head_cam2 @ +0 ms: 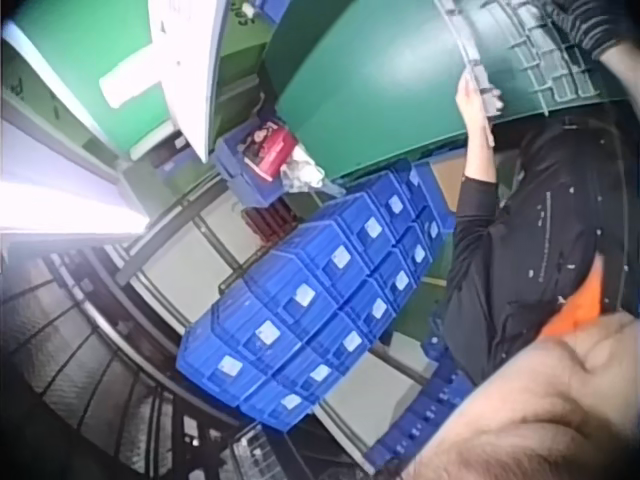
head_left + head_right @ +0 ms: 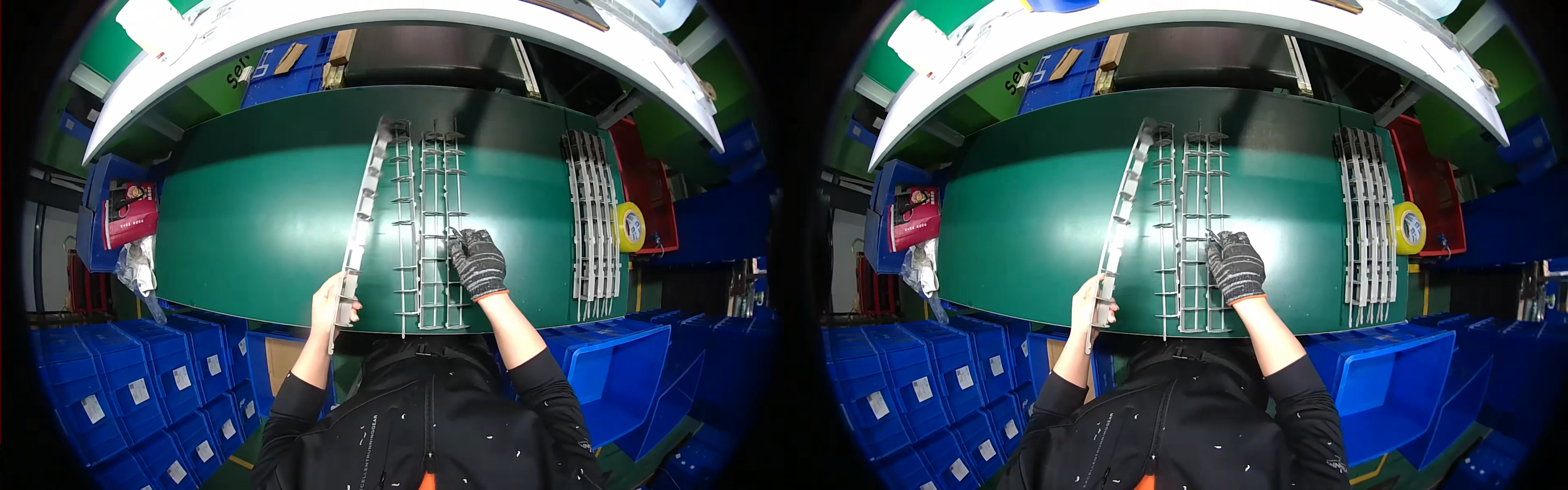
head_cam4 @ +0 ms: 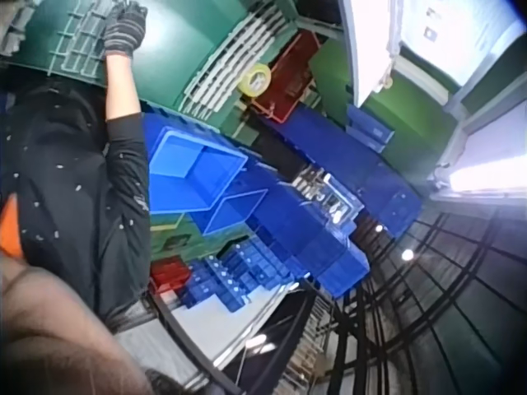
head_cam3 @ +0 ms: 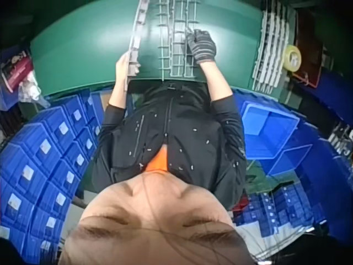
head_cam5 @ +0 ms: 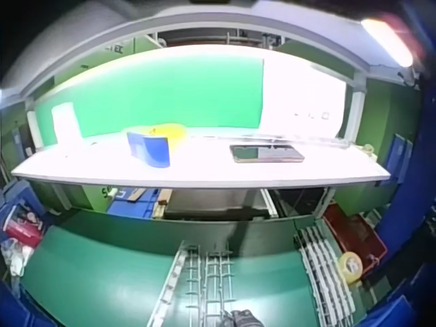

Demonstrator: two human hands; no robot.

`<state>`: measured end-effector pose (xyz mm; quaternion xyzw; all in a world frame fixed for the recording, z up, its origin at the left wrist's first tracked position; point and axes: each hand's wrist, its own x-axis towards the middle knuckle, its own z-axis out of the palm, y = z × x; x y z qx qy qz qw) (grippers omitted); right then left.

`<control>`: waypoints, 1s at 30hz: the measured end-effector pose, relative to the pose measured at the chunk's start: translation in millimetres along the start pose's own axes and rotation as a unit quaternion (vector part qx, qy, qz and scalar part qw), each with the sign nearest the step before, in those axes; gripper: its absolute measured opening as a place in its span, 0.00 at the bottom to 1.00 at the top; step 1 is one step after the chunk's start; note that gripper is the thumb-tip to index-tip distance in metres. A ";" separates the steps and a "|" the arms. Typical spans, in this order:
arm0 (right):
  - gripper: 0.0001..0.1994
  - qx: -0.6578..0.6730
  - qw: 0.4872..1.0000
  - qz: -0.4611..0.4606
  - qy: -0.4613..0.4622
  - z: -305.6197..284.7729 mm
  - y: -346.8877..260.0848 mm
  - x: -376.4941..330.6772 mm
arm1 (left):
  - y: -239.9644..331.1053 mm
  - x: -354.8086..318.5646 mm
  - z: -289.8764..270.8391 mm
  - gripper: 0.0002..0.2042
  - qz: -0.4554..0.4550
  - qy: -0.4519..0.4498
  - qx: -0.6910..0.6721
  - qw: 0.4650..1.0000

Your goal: The person picks up plastic parts from the workbench, trims excess material from them using a utility knife, and sets them down on the table.

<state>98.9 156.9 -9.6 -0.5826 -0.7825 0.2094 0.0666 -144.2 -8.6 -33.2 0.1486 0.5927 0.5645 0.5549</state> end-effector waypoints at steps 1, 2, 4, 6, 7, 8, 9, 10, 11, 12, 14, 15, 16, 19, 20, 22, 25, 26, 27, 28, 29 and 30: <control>0.21 -0.001 0.999 0.028 -0.021 0.7 -2.6 5.6 | -7.7 1.4 -6.6 0.21 0.003 -0.002 0.001 1.000; 0.22 -0.058 0.998 0.025 -0.013 6.1 -3.3 8.0 | -14.9 2.7 -11.9 0.20 -0.001 0.007 0.003 1.000; 0.22 -0.107 0.990 0.038 -0.078 -1.9 -15.0 11.3 | -17.4 4.6 -10.9 0.20 -0.004 0.014 0.006 1.000; 0.20 -0.119 0.988 0.034 -0.090 4.0 -7.4 18.9 | -17.7 7.3 -7.1 0.18 -0.037 0.007 0.080 0.996; 0.19 -0.130 0.988 0.014 -0.077 3.3 -2.4 20.8 | -18.3 9.5 -6.6 0.16 -0.038 0.001 0.124 0.992; 0.17 -0.141 0.988 -0.005 -0.064 1.2 3.0 21.7 | -19.2 15.1 -14.6 0.13 -0.022 -0.018 0.226 0.974; 0.14 -0.123 0.992 -0.004 -0.022 -0.3 9.9 19.6 | -7.5 16.7 -15.0 0.13 0.009 -0.041 0.347 0.937; 0.13 -0.100 0.994 -0.035 0.031 -8.0 12.2 13.5 | 5.6 19.7 -15.3 0.12 0.039 -0.061 0.460 0.885; 0.12 -0.074 0.994 -0.065 0.052 -17.3 12.6 6.5 | 10.6 28.3 -19.4 0.11 0.178 -0.034 0.534 0.826; 0.11 -0.047 0.992 -0.094 0.072 -30.1 8.5 -2.9 | 23.0 33.5 -16.3 0.11 0.190 0.015 0.510 0.839; 0.09 0.025 0.973 -0.192 0.125 -46.8 1.6 -20.8 | 61.8 39.7 8.5 0.11 0.105 0.049 0.278 0.954; 0.09 0.046 0.968 -0.226 0.096 -56.2 -9.1 -30.7 | 76.9 42.4 18.0 0.14 0.153 0.059 0.243 0.956; 0.09 0.064 0.962 -0.257 0.069 -65.7 -20.2 -40.0 | 89.6 45.9 32.7 0.14 0.198 0.079 0.195 0.957; 0.11 0.069 0.933 -0.350 0.033 -73.9 -40.7 -58.7 | 117.2 49.2 69.9 0.15 0.242 0.064 0.044 0.967; 0.12 0.063 0.931 -0.359 0.019 -73.9 -46.2 -62.3 | 126.1 47.4 81.2 0.14 0.236 0.031 -0.059 0.970; 0.13 0.065 0.925 -0.373 0.006 -78.2 -56.9 -66.0 | 148.0 37.3 97.6 0.13 0.256 0.026 -0.107 0.960; 0.13 0.169 0.889 -0.406 0.126 -92.6 -68.3 -67.7 | 200.9 3.6 96.4 0.13 0.356 0.047 -0.145 0.922; 0.13 0.193 0.891 -0.383 0.148 -99.1 -66.6 -66.8 | 222.0 -14.5 97.2 0.12 0.419 0.056 -0.152 0.893; 0.11 0.318 0.871 -0.332 0.174 -91.8 -58.3 -64.3 | 241.0 -33.5 105.0 0.12 0.479 0.046 -0.141 0.865; 0.10 0.439 0.832 -0.277 0.196 -83.6 -50.6 -62.8 | 255.5 -49.7 110.4 0.11 0.537 0.039 -0.128 0.833; 0.12 0.574 0.812 -0.101 0.035 -103.0 -56.2 -72.8 | 260.5 -63.7 107.8 0.11 0.541 0.050 -0.059 0.837; 0.15 0.577 0.815 -0.038 -0.035 -110.3 -50.7 -70.3 | 259.5 -70.5 110.2 0.10 0.540 0.052 0.009 0.840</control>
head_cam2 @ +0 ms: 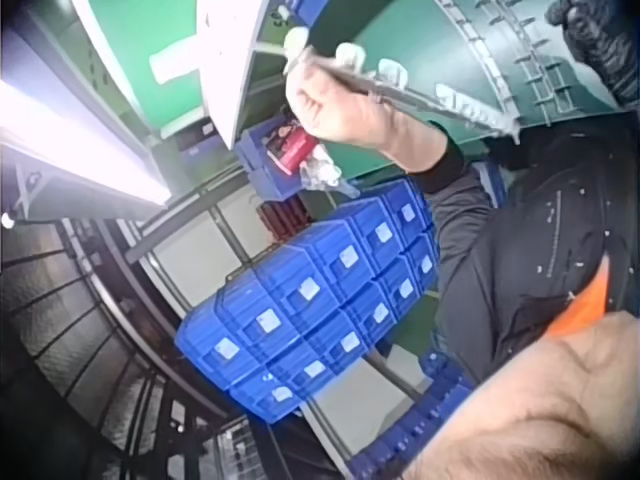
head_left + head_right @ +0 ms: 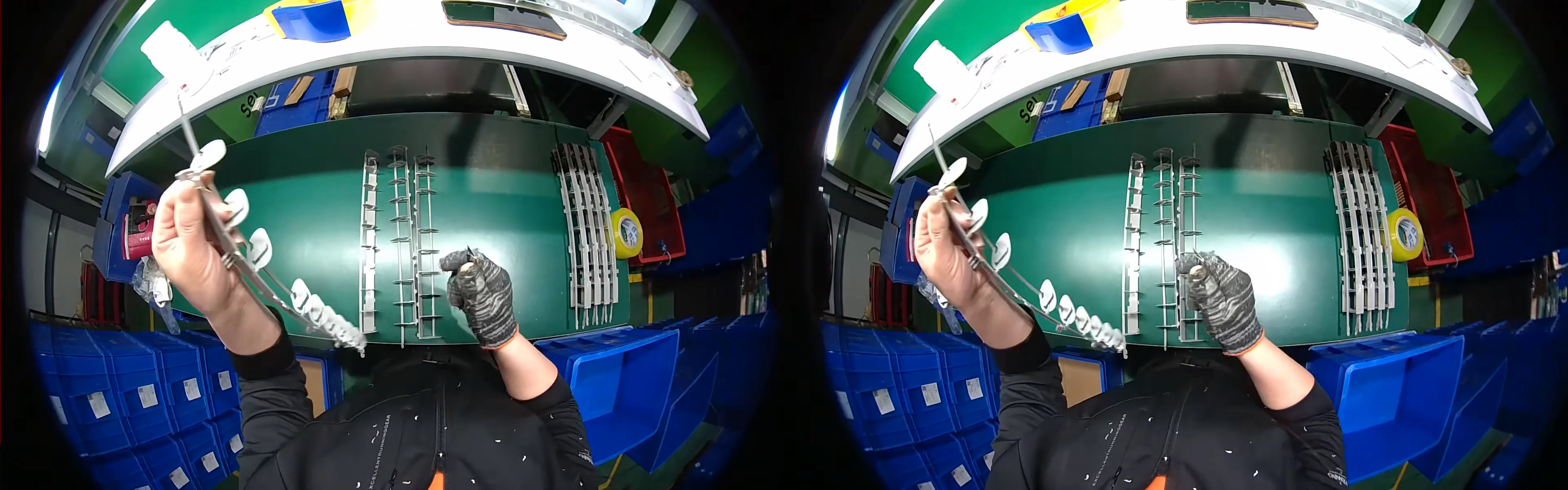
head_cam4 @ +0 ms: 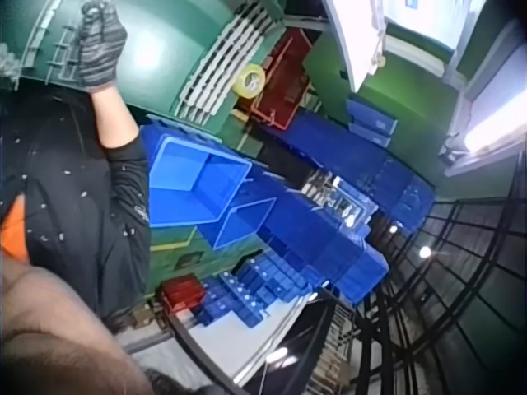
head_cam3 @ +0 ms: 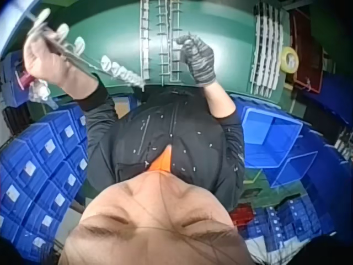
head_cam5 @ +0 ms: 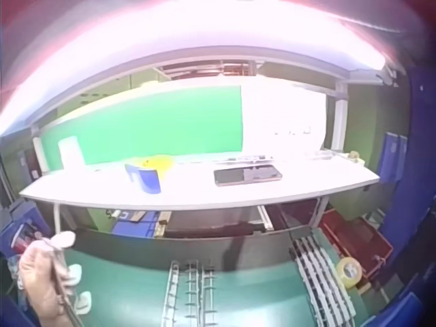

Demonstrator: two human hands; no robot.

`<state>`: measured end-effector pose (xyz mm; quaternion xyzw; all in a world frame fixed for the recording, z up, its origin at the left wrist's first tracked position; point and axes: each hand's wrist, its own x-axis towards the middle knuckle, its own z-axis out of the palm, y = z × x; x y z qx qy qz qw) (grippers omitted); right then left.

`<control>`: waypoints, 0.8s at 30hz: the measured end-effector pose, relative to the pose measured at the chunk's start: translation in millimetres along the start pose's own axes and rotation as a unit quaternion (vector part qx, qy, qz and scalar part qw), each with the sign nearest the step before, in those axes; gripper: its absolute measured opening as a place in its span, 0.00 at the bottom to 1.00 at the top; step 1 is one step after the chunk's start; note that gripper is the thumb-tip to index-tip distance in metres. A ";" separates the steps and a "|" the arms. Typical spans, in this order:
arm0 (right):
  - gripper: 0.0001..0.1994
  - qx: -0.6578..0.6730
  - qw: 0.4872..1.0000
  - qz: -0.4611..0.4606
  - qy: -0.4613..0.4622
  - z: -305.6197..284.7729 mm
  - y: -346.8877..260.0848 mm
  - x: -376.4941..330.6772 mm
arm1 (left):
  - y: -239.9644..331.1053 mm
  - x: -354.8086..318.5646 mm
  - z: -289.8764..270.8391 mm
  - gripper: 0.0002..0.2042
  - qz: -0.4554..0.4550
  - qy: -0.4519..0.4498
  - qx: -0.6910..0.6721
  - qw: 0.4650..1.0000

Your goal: The person picks up plastic parts from the workbench, trims excess material from them using a utility knife, and sets them down on the table.

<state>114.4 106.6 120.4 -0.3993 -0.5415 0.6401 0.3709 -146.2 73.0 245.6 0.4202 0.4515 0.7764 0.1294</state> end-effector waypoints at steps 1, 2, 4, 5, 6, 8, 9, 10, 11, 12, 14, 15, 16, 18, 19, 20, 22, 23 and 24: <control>0.16 0.022 0.999 0.017 -0.036 -3.7 7.8 2.0 | 0.8 -7.2 5.7 0.10 -0.047 -0.026 0.087 0.995; 0.17 0.044 0.996 0.035 -0.070 -5.8 16.1 3.2 | -9.7 -16.1 17.2 0.08 -0.066 -0.080 0.132 0.986; 0.15 -0.131 0.983 -0.116 -0.047 14.8 11.7 1.6 | -31.9 -42.6 23.2 0.08 -0.235 -0.155 0.168 0.945; 0.13 -0.172 0.969 -0.172 -0.048 17.6 14.4 -0.5 | -46.8 -57.1 19.5 0.09 -0.293 -0.187 0.175 0.921; 0.13 -0.171 0.970 -0.167 -0.045 20.3 16.8 -1.4 | -53.0 -69.3 22.4 0.10 -0.378 -0.208 0.171 0.886; 0.11 -0.232 0.956 -0.176 -0.035 28.8 14.7 -7.0 | -79.1 -100.9 11.2 0.10 -0.431 -0.211 0.092 0.872; 0.11 -0.248 0.954 -0.161 -0.044 28.8 17.6 -9.2 | -85.9 -110.1 8.2 0.10 -0.465 -0.219 0.086 0.854; 0.11 -0.247 0.955 -0.156 -0.043 28.7 19.3 -11.9 | -89.8 -116.5 6.0 0.10 -0.497 -0.227 0.080 0.834; 0.12 -0.250 0.959 -0.125 -0.054 28.4 20.4 -14.8 | -91.5 -121.1 6.1 0.10 -0.501 -0.228 0.081 0.831; 0.13 -0.254 0.960 -0.096 -0.066 27.9 21.7 -16.2 | -93.2 -124.2 8.0 0.10 -0.507 -0.229 0.063 0.829; 0.14 -0.270 0.955 -0.104 -0.065 27.6 25.0 -18.6 | -94.1 -128.1 8.5 0.10 -0.514 -0.229 0.044 0.826; 0.14 -0.262 0.959 -0.088 -0.064 27.8 25.3 -19.1 | -93.7 -128.6 8.9 0.10 -0.519 -0.228 0.027 0.824; 0.14 -0.253 0.963 -0.073 -0.064 28.4 25.7 -19.6 | -93.1 -129.0 8.7 0.10 -0.523 -0.228 0.010 0.821; 0.14 -0.261 0.960 -0.088 -0.051 28.0 31.9 -19.3 | -91.7 -129.3 8.8 0.10 -0.524 -0.238 0.008 0.818; 0.11 -0.271 0.956 -0.094 -0.058 26.0 32.9 -19.0 | -91.3 -129.5 9.5 0.11 -0.523 -0.248 0.006 0.815; 0.09 -0.281 0.952 -0.100 -0.065 24.3 33.6 -18.9 | -91.4 -129.7 10.2 0.11 -0.523 -0.249 0.006 0.815; 0.09 -0.271 0.956 -0.087 -0.066 24.4 34.9 -18.8 | -92.4 -129.2 9.9 0.10 -0.532 -0.255 -0.002 0.807; 0.09 -0.259 0.961 -0.075 -0.068 24.0 34.9 -18.6 | -92.5 -129.0 10.2 0.10 -0.532 -0.256 -0.003 0.807; 0.09 -0.259 0.960 -0.075 -0.068 23.1 34.6 -18.0 | -92.3 -129.1 9.6 0.10 -0.539 -0.259 -0.001 0.802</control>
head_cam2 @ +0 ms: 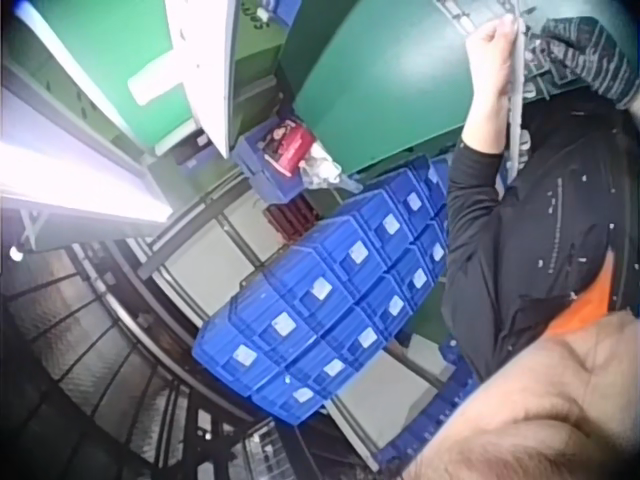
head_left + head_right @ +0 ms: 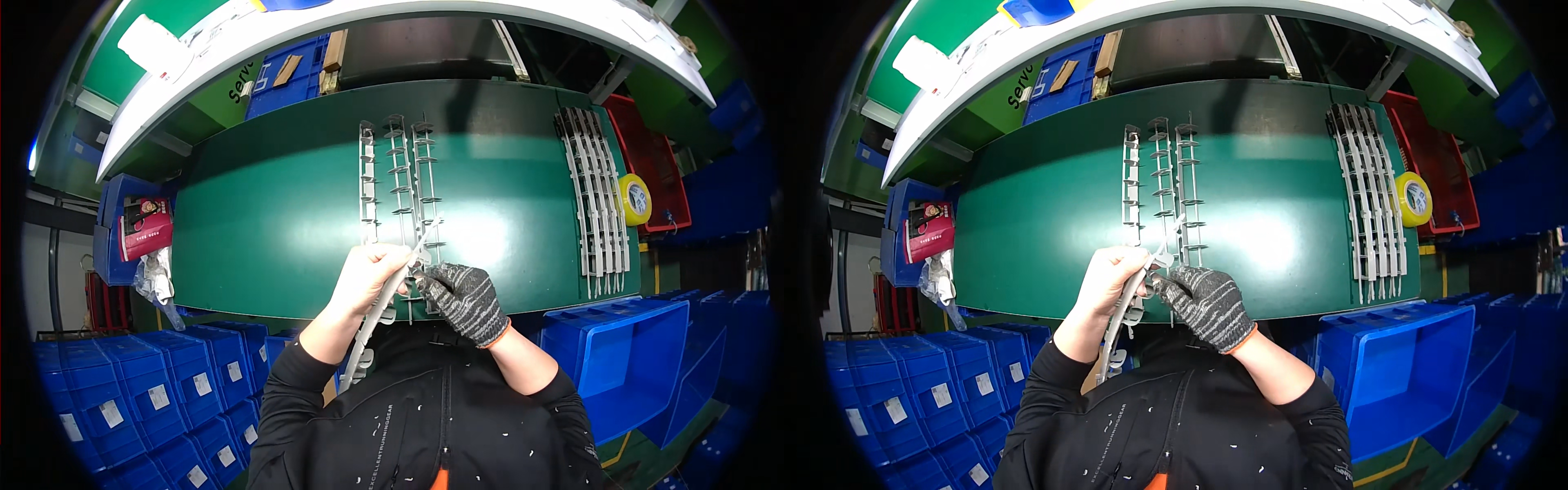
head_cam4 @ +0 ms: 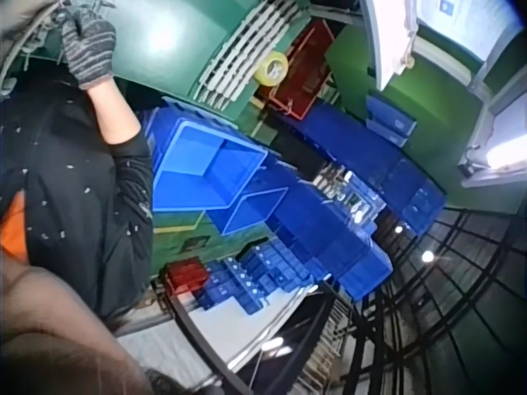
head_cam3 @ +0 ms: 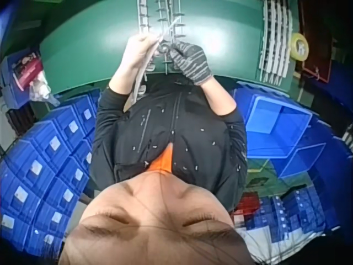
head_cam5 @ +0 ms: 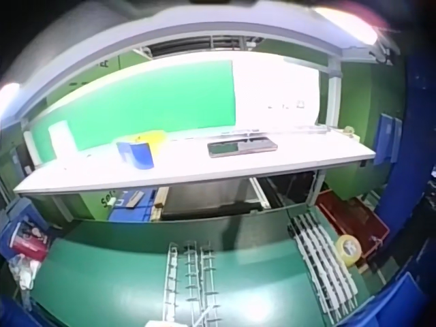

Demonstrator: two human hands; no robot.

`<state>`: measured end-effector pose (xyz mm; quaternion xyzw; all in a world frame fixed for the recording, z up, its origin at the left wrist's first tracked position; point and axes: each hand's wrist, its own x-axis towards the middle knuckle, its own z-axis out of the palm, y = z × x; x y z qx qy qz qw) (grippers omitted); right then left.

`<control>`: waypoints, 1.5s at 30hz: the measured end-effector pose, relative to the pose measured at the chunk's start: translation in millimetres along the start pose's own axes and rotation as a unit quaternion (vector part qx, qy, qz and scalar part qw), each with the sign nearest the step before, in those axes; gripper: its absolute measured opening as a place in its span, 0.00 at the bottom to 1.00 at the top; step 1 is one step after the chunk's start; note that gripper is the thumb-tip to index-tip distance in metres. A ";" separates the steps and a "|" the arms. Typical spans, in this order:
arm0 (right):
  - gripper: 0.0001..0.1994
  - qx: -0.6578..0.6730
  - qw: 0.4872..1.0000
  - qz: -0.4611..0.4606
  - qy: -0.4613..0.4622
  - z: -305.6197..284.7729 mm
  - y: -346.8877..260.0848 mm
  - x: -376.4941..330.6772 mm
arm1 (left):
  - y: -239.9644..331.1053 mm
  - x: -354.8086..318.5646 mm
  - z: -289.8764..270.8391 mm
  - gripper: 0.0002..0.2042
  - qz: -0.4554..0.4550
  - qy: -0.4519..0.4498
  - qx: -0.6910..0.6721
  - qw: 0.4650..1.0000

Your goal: The person picks up plastic parts from the workbench, trims excess material from them using a utility knife, and sets them down on the table.

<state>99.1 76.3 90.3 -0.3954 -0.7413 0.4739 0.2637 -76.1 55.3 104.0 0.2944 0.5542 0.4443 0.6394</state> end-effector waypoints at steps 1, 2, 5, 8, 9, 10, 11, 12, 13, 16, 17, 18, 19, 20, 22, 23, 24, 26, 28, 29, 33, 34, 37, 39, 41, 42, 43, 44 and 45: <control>0.08 -0.028 0.999 -0.029 0.011 -2.0 0.6 0.6 | -0.1 -0.3 -0.3 0.10 -0.009 -0.002 0.001 1.000; 0.08 -0.055 0.997 -0.057 0.023 -3.4 0.8 1.2 | 0.5 -0.5 -0.7 0.10 -0.009 -0.002 0.001 1.000; 0.07 -0.189 0.934 -0.188 0.238 -6.0 -4.4 -2.4 | 2.8 -1.7 -1.6 0.12 -0.013 -0.026 0.027 0.999; 0.07 -0.139 0.921 -0.187 0.311 -19.8 -4.4 4.7 | 1.5 -5.1 -3.8 0.12 -0.025 -0.019 0.028 0.999; 0.08 -0.069 0.948 -0.156 0.270 -19.9 -3.9 7.9 | 1.4 -3.8 -4.1 0.12 -0.031 -0.010 0.016 0.999; 0.08 -0.070 0.948 -0.155 0.270 -19.3 -5.7 7.7 | 1.5 -2.8 -4.7 0.12 -0.036 0.000 0.004 0.999; 0.08 0.069 0.986 -0.033 0.147 -19.0 -8.9 6.6 | 2.0 -3.1 -5.7 0.12 -0.030 -0.006 -0.004 1.000; 0.08 0.206 0.974 0.089 0.015 -19.1 -11.0 6.0 | 2.5 -2.5 -5.6 0.12 -0.030 -0.006 -0.004 1.000; 0.08 0.117 0.993 0.001 -0.007 -13.6 -0.4 7.7 | 3.0 -1.7 -5.3 0.12 -0.028 -0.012 -0.011 0.999; 0.10 0.082 0.996 -0.039 -0.001 -6.1 -2.8 9.2 | 6.8 -0.3 -2.6 0.12 -0.030 -0.023 -0.014 0.999; 0.10 0.082 0.996 -0.039 0.000 -5.4 -2.4 10.0 | 8.0 0.1 -2.0 0.12 -0.033 -0.028 -0.011 0.999; 0.10 0.072 0.997 -0.031 -0.012 -5.5 -1.9 11.3 | 6.6 0.9 -2.8 0.12 -0.033 -0.028 -0.011 0.999; 0.10 0.061 0.998 -0.024 -0.024 -5.5 -1.5 12.2 | 3.8 1.9 -4.5 0.12 -0.035 -0.025 -0.013 0.999; 0.10 0.061 0.998 -0.024 -0.024 -5.2 -0.9 12.3 | 2.0 2.5 -5.3 0.12 -0.037 -0.023 -0.015 0.999; 0.09 0.075 0.997 0.008 -0.027 -4.6 -0.3 12.7 | 2.1 3.1 -4.7 0.12 -0.036 -0.020 -0.016 0.999; 0.09 0.075 0.997 0.008 -0.026 -4.8 -0.6 13.2 | 2.4 3.7 -4.5 0.12 -0.036 -0.016 -0.018 0.999; 0.10 0.084 0.996 0.020 -0.033 -4.9 -0.9 13.7 | 3.4 3.9 -4.5 0.12 -0.036 -0.017 -0.017 0.999; 0.10 0.094 0.994 0.033 -0.039 -4.6 0.0 14.3 | 6.2 4.0 -4.6 0.11 -0.041 -0.014 -0.008 0.999; 0.09 0.042 0.998 -0.017 0.034 -3.6 2.4 14.3 | 5.5 4.8 -0.2 0.11 -0.021 -0.004 -0.013 1.000; 0.09 0.042 0.998 -0.017 0.034 -4.3 1.5 13.7 | 5.1 4.8 1.4 0.10 -0.002 0.006 -0.018 1.000; 0.08 0.161 0.981 0.083 0.076 -13.2 -5.2 13.5 | 3.1 1.3 -1.5 0.10 0.016 0.018 0.019 1.000; 0.08 0.220 0.963 0.150 0.032 -15.3 -6.4 13.9 | 1.9 0.5 -1.4 0.10 0.044 0.028 0.042 0.998; 0.08 0.299 0.938 0.172 0.022 -10.9 -3.1 15.3 | 1.7 -3.6 3.5 0.09 0.125 0.060 0.144 0.980; 0.08 0.329 0.917 0.226 -0.005 -14.9 -14.2 18.9 | 1.9 -4.3 8.0 0.07 0.219 0.095 0.301 0.923; 0.08 0.275 0.942 0.193 0.016 -9.6 -14.7 21.6 | 6.6 -7.2 10.8 0.06 0.253 0.099 0.388 0.881; 0.08 0.221 0.961 0.160 0.036 -6.3 -13.1 23.3 | 10.2 -9.7 11.5 0.05 0.282 0.102 0.472 0.829; 0.07 0.199 0.970 0.134 0.037 -4.0 -9.0 23.6 | 14.8 -11.9 12.3 0.05 0.274 0.101 0.500 0.816; 0.07 0.200 0.971 0.130 0.030 -3.5 -10.6 22.9 | 19.9 -14.0 10.0 0.05 0.272 0.109 0.501 0.814; 0.07 0.248 0.958 0.133 0.047 -2.7 -12.9 22.2 | 25.9 -15.8 4.5 0.05 0.307 0.107 0.498 0.804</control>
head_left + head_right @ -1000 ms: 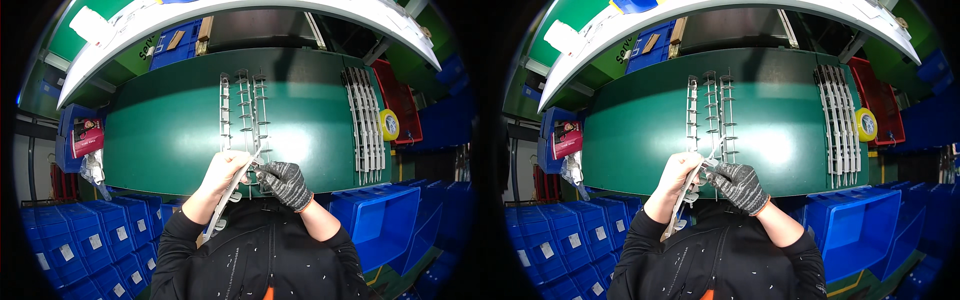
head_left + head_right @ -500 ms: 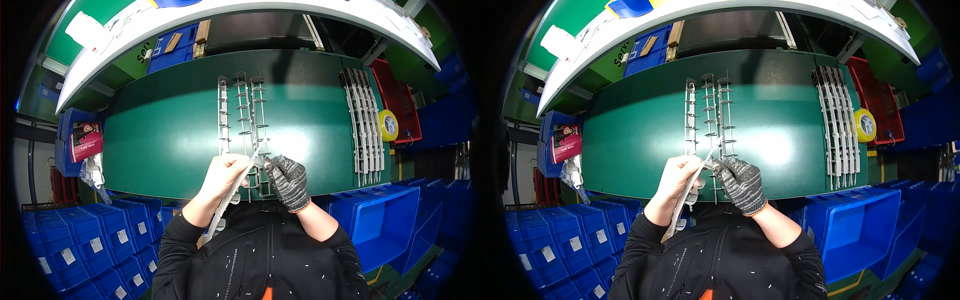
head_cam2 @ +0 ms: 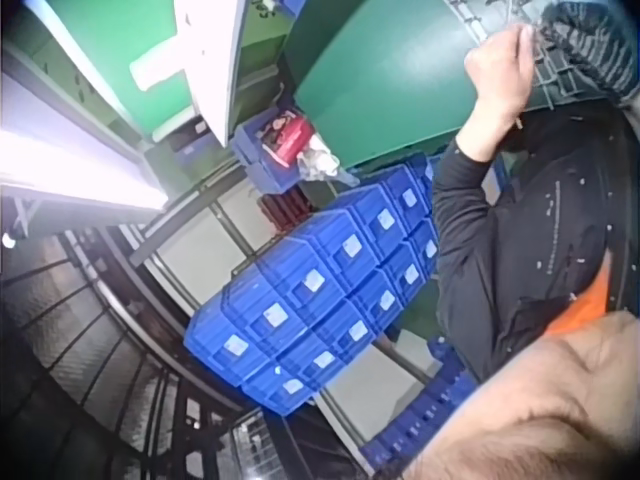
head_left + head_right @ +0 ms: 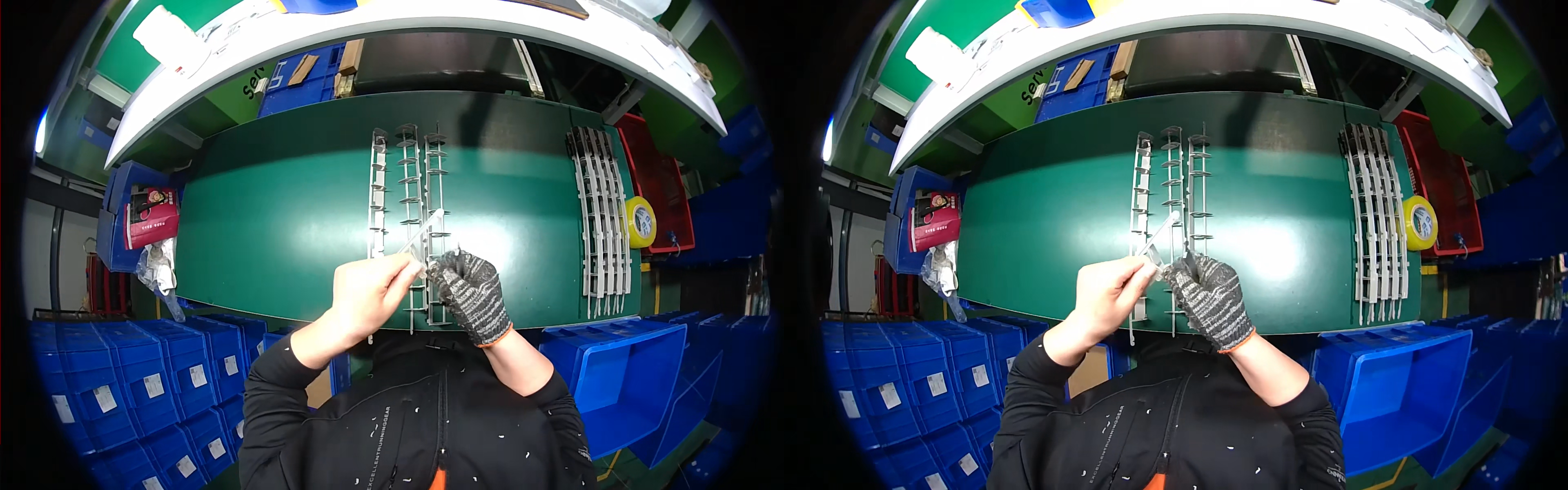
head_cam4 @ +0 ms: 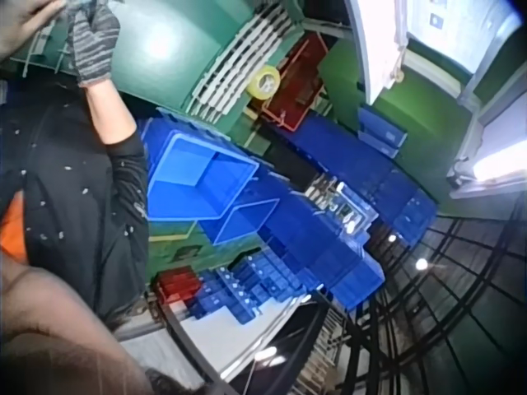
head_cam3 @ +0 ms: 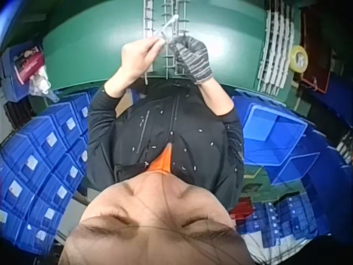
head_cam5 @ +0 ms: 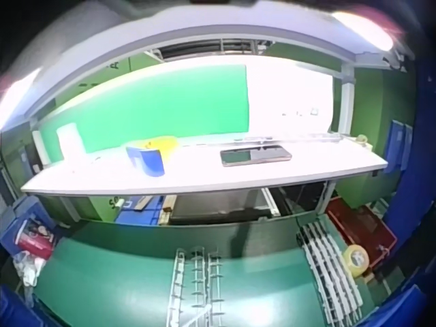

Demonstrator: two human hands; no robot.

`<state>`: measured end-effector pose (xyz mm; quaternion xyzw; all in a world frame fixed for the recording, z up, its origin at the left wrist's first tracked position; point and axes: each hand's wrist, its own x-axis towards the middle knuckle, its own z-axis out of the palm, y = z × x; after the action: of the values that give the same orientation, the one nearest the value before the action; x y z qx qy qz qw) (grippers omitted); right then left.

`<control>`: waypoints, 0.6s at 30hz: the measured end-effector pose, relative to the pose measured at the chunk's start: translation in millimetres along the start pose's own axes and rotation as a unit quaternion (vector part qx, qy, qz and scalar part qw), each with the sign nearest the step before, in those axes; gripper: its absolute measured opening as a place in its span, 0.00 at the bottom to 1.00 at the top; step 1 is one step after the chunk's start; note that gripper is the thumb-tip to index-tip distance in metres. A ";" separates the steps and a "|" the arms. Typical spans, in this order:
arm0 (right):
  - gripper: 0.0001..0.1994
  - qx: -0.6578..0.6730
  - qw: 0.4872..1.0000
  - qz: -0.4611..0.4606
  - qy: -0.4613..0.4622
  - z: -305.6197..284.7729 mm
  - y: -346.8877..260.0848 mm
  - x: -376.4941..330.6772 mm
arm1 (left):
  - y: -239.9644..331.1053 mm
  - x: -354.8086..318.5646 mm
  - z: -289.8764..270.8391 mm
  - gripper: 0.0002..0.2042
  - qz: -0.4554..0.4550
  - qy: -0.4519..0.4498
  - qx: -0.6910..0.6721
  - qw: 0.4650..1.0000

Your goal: The person picks up plastic parts from the workbench, trims excess material from them using a utility knife, and sets them down on the table.

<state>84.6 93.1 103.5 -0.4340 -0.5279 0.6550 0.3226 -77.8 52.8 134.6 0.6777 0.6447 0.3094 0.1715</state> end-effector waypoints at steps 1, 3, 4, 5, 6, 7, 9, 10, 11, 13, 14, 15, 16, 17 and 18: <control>0.06 0.051 0.999 0.004 0.014 -0.8 -0.1 -1.5 | -0.5 3.4 -9.4 0.05 0.034 0.016 -0.004 0.999; 0.03 0.190 0.981 0.006 0.038 -9.5 9.9 1.1 | -1.6 11.9 -51.8 0.07 -0.082 0.077 -0.106 0.988; 0.02 0.197 0.978 0.018 0.071 -22.1 17.4 3.8 | 8.0 25.3 -82.3 0.07 -0.167 0.091 -0.226 0.955; 0.02 0.208 0.973 0.028 0.093 -29.2 23.3 5.7 | -7.7 28.6 -105.9 0.10 -0.053 0.198 -0.204 0.957; 0.02 0.246 0.963 0.007 0.108 -32.2 27.3 8.2 | 1.4 34.0 -131.0 0.12 -0.066 0.268 -0.366 0.888; 0.02 0.255 0.964 0.009 0.080 -25.2 26.1 7.2 | -8.3 7.2 -178.5 0.14 0.038 0.273 -0.437 0.856; 0.04 0.294 0.952 0.067 0.055 -23.7 48.2 11.9 | -19.5 -12.6 -211.4 0.16 0.148 0.222 -0.618 0.739; 0.06 0.284 0.951 0.123 0.021 -22.5 59.2 13.2 | -22.5 -18.1 -209.0 0.18 0.166 0.255 -0.631 0.713; 0.09 0.268 0.945 0.183 -0.026 -22.4 65.3 13.4 | -36.0 -24.5 -205.0 0.17 0.196 0.239 -0.655 0.690; 0.12 0.375 0.908 0.185 -0.040 -13.3 69.8 18.0 | -38.6 -24.7 -173.1 0.16 0.190 0.304 -0.692 0.627; 0.13 0.426 0.889 0.164 -0.029 -12.4 69.3 23.6 | -46.5 -26.6 -159.1 0.15 0.159 0.319 -0.721 0.594; 0.14 0.440 0.889 0.121 -0.015 -11.8 61.2 28.7 | -55.7 -30.4 -144.7 0.15 0.125 0.334 -0.747 0.561; 0.13 0.451 0.885 0.115 0.026 -20.8 59.3 34.6 | -69.5 -24.9 -121.2 0.14 0.133 0.295 -0.768 0.553; 0.12 0.464 0.877 0.111 0.055 -27.8 53.8 39.1 | -80.0 -28.5 -103.6 0.15 0.137 0.301 -0.760 0.560; 0.09 0.468 0.874 0.091 0.096 -35.9 51.9 44.8 | -83.8 -30.9 -88.9 0.16 0.112 0.289 -0.781 0.542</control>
<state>100.5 135.2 40.4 -0.3386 -0.0843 0.8072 0.4761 -198.4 16.9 142.2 0.2161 0.0814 0.8864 0.4012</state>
